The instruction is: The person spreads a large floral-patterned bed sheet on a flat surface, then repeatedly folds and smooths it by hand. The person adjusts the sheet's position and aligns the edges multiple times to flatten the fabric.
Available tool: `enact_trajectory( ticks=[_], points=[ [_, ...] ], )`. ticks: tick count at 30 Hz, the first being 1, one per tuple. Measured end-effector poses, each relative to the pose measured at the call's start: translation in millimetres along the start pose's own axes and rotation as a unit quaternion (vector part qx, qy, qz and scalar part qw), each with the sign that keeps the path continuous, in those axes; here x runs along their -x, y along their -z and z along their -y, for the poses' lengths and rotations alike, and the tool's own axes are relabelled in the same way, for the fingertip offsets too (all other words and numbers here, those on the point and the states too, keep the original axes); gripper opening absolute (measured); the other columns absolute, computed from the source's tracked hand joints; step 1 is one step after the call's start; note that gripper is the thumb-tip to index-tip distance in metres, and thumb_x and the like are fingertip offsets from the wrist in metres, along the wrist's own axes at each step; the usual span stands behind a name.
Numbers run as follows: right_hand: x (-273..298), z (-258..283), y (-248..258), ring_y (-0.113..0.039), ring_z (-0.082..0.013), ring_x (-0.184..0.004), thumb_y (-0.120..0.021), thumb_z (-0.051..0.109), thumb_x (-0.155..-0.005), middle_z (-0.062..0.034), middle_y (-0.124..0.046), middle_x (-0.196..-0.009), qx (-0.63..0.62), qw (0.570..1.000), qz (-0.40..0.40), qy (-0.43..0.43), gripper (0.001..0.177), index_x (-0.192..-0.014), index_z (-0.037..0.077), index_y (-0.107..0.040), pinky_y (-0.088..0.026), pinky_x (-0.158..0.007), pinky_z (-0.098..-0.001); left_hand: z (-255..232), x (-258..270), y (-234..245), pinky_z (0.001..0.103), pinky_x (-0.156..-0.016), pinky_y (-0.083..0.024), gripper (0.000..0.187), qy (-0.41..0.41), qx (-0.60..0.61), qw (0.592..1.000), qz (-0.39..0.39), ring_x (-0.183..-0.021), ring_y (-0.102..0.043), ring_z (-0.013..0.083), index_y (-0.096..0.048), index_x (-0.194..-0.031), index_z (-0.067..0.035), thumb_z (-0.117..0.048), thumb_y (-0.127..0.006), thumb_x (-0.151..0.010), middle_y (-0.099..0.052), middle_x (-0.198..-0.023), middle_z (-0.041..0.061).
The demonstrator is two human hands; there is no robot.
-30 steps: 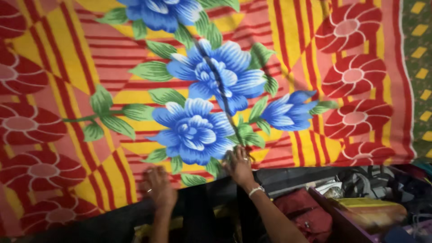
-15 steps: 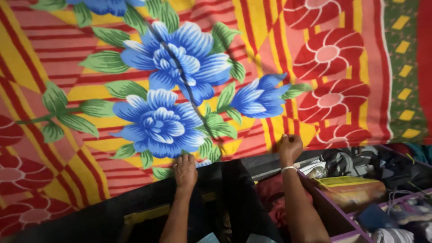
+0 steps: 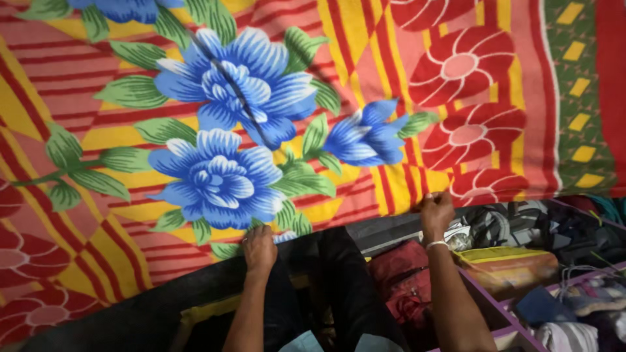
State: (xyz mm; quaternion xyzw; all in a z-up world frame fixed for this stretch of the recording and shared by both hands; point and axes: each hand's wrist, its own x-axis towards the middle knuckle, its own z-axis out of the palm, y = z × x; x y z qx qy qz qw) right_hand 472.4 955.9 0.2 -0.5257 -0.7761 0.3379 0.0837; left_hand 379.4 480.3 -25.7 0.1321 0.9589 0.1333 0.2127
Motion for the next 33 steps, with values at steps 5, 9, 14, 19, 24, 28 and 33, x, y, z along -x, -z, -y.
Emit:
enact_trajectory(
  ticks=[5, 9, 14, 19, 24, 28, 33],
  points=[
    [24.6, -18.5, -21.9, -0.06, -0.0156, -0.062, -0.075, 0.014, -0.092, -0.0031, -0.063, -0.075, -0.282, 0.947, -0.057, -0.142, 0.024, -0.094, 0.011, -0.051, -0.053, -0.055, -0.0336, -9.8, 8.1, -16.2, 0.051, -0.075, -0.054, 0.025, 0.171, 0.131, 0.976, 0.012, -0.082, -0.068, 0.0374, -0.07, -0.082, -0.008, -0.031, -0.068, -0.092, -0.071, -0.087, 0.015],
    [40.8, -3.0, -43.9, -0.054, -0.0152, -0.064, -0.081, 0.029, -0.101, -0.0057, -0.06, -0.081, -0.239, 0.911, -0.066, -0.331, 0.041, -0.096, -0.004, -0.058, -0.048, -0.055, -0.0368, -39.2, 10.1, -25.6, 0.05, -0.063, -0.05, 0.052, 0.426, 0.432, 0.783, 0.138, -0.063, -0.065, 0.0377, -0.073, -0.095, -0.002, -0.054, -0.068, -0.098, -0.07, -0.084, 0.028],
    [39.4, 31.6, -64.0, -0.061, -0.0207, -0.062, -0.072, 0.031, -0.094, -0.0088, -0.066, -0.084, -0.378, 0.8, -0.024, -0.466, 0.03, -0.1, 0.004, -0.062, -0.056, -0.057, -0.0431, -76.7, -2.0, -64.4, 0.049, -0.079, -0.059, 0.079, 0.584, 0.594, 0.49, 0.257, -0.091, -0.071, 0.0313, -0.056, -0.124, -0.001, -0.071, -0.06, -0.087, -0.071, -0.106, 0.018],
    [31.9, 42.4, -54.3, -0.064, -0.021, -0.076, -0.067, 0.024, -0.1, -0.0065, -0.067, -0.088, -0.405, 0.809, -0.036, -0.425, 0.019, -0.104, 0.006, -0.062, -0.057, -0.07, -0.0441, -101.0, -14.7, -104.3, 0.049, -0.086, -0.059, 0.071, 0.562, 0.711, 0.389, 0.164, -0.105, -0.067, 0.0337, -0.052, -0.13, 0.0, -0.055, -0.068, -0.088, -0.068, -0.114, 0.018],
    [29.9, 34.7, -25.7, -0.067, -0.0212, -0.091, -0.062, 0.016, -0.105, -0.0041, -0.068, -0.093, -0.542, 0.744, 0.039, -0.388, 0.008, -0.107, 0.008, -0.063, -0.058, -0.083, -0.0451, -112.2, -20.8, -86.6, 0.05, -0.093, -0.059, 0.05, 0.501, 0.798, 0.33, 0.051, -0.119, -0.064, 0.032, -0.053, -0.134, -0.007, -0.033, -0.067, -0.094, -0.061, -0.127, 0.011],
    [35.5, 23.3, -14.7, -0.068, -0.0194, -0.101, -0.059, 0.017, -0.11, -0.0019, -0.069, -0.1, -0.643, 0.692, 0.113, -0.308, 0.009, -0.111, 0.009, -0.064, -0.056, -0.092, -0.0411, -109.9, -2.7, -74.1, 0.048, -0.096, -0.059, 0.039, 0.377, 0.89, 0.257, 0.008, -0.124, -0.062, 0.0274, -0.057, -0.129, -0.01, -0.026, -0.064, -0.095, -0.061, -0.135, 0.008],
    [23.8, 15.8, -41.8, -0.063, -0.0148, -0.087, -0.056, 0.014, -0.103, 0.0002, -0.067, -0.092, -0.534, 0.728, 0.03, -0.428, 0.008, -0.104, 0.011, -0.063, -0.051, -0.079, -0.0352, -102.5, 4.2, -101.5, 0.046, -0.084, -0.06, 0.038, 0.534, 0.756, 0.367, 0.095, -0.11, -0.066, 0.0346, -0.06, -0.121, -0.007, -0.032, -0.066, -0.094, -0.065, -0.119, 0.015]
  ],
)
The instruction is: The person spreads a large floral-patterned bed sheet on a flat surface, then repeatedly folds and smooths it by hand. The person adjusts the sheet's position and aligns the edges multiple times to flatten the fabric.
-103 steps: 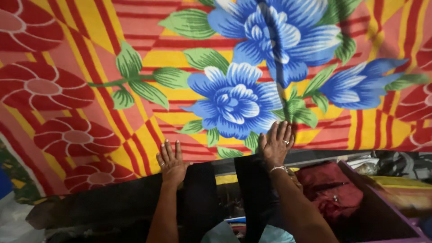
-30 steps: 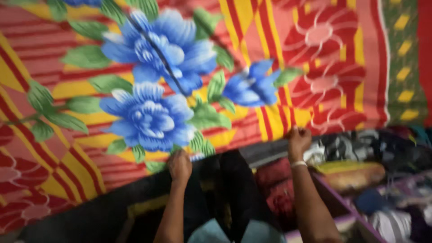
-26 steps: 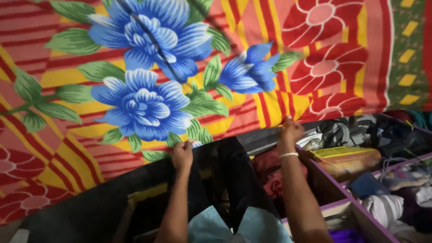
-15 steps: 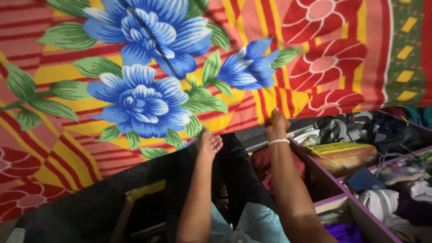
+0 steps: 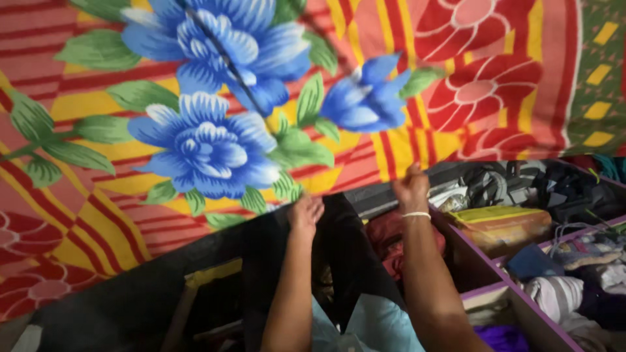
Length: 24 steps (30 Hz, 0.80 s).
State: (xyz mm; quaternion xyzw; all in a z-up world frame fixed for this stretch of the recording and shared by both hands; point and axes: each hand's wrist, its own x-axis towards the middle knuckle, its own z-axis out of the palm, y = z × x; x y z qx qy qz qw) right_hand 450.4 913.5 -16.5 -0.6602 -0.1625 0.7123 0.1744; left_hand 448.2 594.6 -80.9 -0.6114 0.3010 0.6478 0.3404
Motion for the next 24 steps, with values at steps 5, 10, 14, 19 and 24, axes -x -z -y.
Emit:
enact_trajectory(
  ticks=[5, 10, 14, 19, 24],
  points=[
    [-24.0, 0.5, 29.2, -0.045, -0.0126, -0.051, -0.061, 0.011, -0.103, 0.0032, -0.05, -0.066, 0.135, 0.987, -0.064, 0.068, 0.014, -0.09, 0.013, -0.058, -0.036, -0.045, -0.0314, 21.4, -0.8, 30.3, 0.041, -0.075, -0.059, 0.042, -0.018, -0.1, 0.993, -0.055, -0.097, -0.071, 0.0289, -0.062, -0.112, -0.001, -0.036, -0.071, -0.091, -0.071, -0.106, 0.014],
    [-25.7, -2.7, 24.3, -0.044, -0.0123, -0.048, -0.066, 0.013, -0.098, 0.0032, -0.048, -0.062, 0.102, 0.981, -0.132, 0.095, 0.018, -0.083, 0.014, -0.057, -0.035, -0.043, -0.0305, -13.1, 10.0, 20.1, 0.041, -0.074, -0.056, 0.062, 0.0, -0.062, 0.996, -0.058, -0.097, -0.068, 0.0274, -0.059, -0.117, -0.004, -0.06, -0.064, -0.091, -0.07, -0.107, 0.013],
    [-7.0, -21.2, 19.6, -0.046, -0.0114, -0.049, -0.074, 0.018, -0.096, 0.0039, -0.05, -0.062, 0.108, 0.989, -0.097, 0.017, 0.019, -0.081, 0.016, -0.061, -0.037, -0.044, -0.0291, -21.3, 9.0, 22.3, 0.036, -0.068, -0.056, 0.064, -0.019, -0.003, 0.998, -0.053, -0.089, -0.067, 0.0233, -0.062, -0.12, -0.003, -0.061, -0.065, -0.091, -0.07, -0.102, 0.011],
    [0.0, -36.3, -1.7, -0.059, -0.0117, -0.058, -0.072, 0.005, -0.09, 0.0031, -0.067, -0.072, 0.248, 0.955, -0.144, 0.073, 0.007, -0.088, 0.011, -0.068, -0.05, -0.051, -0.0306, -22.9, -17.1, 26.3, 0.032, -0.056, -0.051, 0.038, -0.054, -0.009, 0.982, -0.182, -0.067, -0.067, 0.0207, -0.063, -0.109, -0.006, -0.04, -0.072, -0.093, -0.067, -0.082, 0.011],
    [14.3, -33.2, 7.6, -0.048, -0.014, -0.052, -0.073, 0.005, -0.091, 0.0008, -0.055, -0.067, 0.261, 0.959, -0.054, 0.098, 0.011, -0.087, 0.006, -0.063, -0.038, -0.046, -0.0333, -19.5, -15.3, 28.7, 0.032, -0.052, -0.049, 0.037, -0.044, -0.048, 0.972, -0.226, -0.058, -0.065, 0.0194, -0.064, -0.101, -0.003, -0.037, -0.074, -0.092, -0.067, -0.074, 0.009]
  ],
)
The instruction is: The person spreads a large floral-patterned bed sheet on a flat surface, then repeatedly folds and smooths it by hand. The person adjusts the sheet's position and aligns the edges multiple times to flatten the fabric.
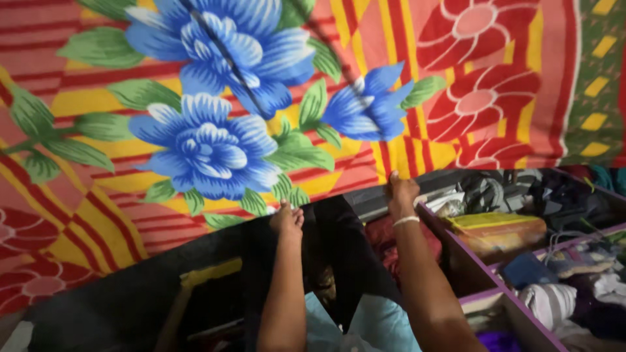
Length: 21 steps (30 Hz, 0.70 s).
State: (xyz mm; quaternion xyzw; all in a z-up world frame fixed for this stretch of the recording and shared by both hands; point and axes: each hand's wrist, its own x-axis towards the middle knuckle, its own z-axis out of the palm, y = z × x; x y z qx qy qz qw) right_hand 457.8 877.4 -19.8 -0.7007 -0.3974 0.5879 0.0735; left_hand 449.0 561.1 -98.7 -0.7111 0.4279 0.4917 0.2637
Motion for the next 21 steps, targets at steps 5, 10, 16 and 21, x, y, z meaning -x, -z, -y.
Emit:
enact_trajectory(
  ticks=[5, 10, 16, 21],
  points=[
    [32.4, 10.2, -4.4, -0.053, -0.0213, -0.075, -0.082, 0.008, -0.088, -0.0108, -0.055, -0.092, 0.189, 0.929, -0.105, 0.302, 0.036, -0.106, -0.003, -0.052, -0.045, -0.067, -0.036, -6.4, 57.4, -6.1, 0.047, -0.083, -0.059, 0.07, -0.296, -0.064, 0.938, -0.169, -0.097, -0.069, 0.0326, -0.053, -0.117, 0.004, -0.039, -0.091, -0.076, -0.07, -0.11, 0.018],
    [69.0, 43.0, -45.4, -0.057, -0.0343, -0.113, -0.074, 0.018, -0.096, -0.0216, -0.058, -0.123, 0.378, 0.797, -0.019, 0.47, 0.044, -0.13, -0.002, -0.054, -0.046, -0.096, -0.0464, -55.1, 105.3, 5.4, 0.064, -0.118, -0.019, 0.126, -0.489, -0.421, 0.737, -0.203, -0.15, -0.016, 0.0461, -0.021, -0.159, -0.005, -0.054, -0.091, -0.068, -0.016, -0.164, 0.027],
    [46.5, 106.8, -145.4, -0.042, -0.0512, -0.139, -0.064, 0.024, -0.109, -0.0337, -0.043, -0.151, 0.412, 0.676, -0.018, 0.61, 0.052, -0.147, -0.006, -0.046, -0.033, -0.117, -0.059, -83.9, 104.5, -1.9, 0.07, -0.119, 0.006, 0.151, -0.356, -0.571, 0.739, -0.025, -0.156, 0.021, 0.0423, 0.011, -0.162, -0.006, -0.072, -0.084, -0.064, 0.021, -0.169, 0.023],
    [-0.3, 156.9, -185.7, -0.02, -0.048, -0.156, -0.055, 0.045, -0.114, -0.0317, -0.026, -0.167, 0.531, 0.572, 0.06, 0.622, 0.067, -0.159, -0.003, -0.04, -0.014, -0.126, -0.0622, -80.6, 89.7, -2.1, 0.076, -0.113, 0.012, 0.155, -0.335, -0.594, 0.731, 0.014, -0.149, 0.035, 0.0464, 0.021, -0.159, -0.005, -0.074, -0.082, -0.067, 0.034, -0.162, 0.029]
  ],
)
